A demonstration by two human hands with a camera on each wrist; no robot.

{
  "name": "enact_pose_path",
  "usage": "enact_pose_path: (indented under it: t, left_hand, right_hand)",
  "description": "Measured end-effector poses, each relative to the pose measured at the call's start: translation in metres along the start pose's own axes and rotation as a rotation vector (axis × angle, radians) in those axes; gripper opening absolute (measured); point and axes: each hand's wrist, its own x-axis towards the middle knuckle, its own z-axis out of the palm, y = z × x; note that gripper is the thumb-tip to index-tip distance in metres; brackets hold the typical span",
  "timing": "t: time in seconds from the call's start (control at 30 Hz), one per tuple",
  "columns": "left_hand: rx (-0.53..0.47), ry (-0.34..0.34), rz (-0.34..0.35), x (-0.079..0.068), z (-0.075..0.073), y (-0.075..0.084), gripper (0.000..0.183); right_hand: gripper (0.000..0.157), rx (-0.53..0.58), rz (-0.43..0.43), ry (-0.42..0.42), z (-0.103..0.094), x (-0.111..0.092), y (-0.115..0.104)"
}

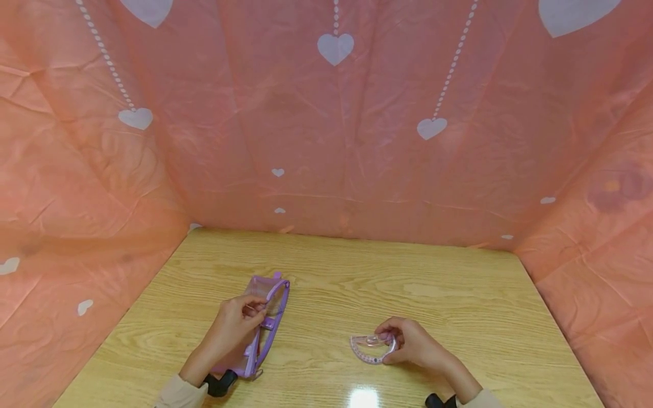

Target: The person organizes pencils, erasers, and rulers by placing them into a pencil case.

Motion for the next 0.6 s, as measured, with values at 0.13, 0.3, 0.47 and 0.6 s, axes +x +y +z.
enact_pose_path:
  t: [0.13,0.3,0.47,0.6]
  left_hand:
    - [-0.018,0.004,0.016,0.001,0.0,0.0,0.017]
    - [-0.035,0.005,0.02,0.001,0.0,0.0,0.017]
    - [-0.038,0.002,0.022,0.001,0.0,0.001,0.017]
    - [-0.033,0.003,0.018,0.0,-0.001,0.0,0.017]
  right_hand:
    - [0.045,0.037,-0.003,-0.027,-0.004,0.001,0.0]
    - [0.042,0.072,-0.009,-0.054,-0.008,0.002,0.001]
    - [0.037,0.135,0.001,-0.085,-0.011,0.0,0.003]
    - [0.034,0.175,-0.019,-0.108,-0.012,-0.001,0.005]
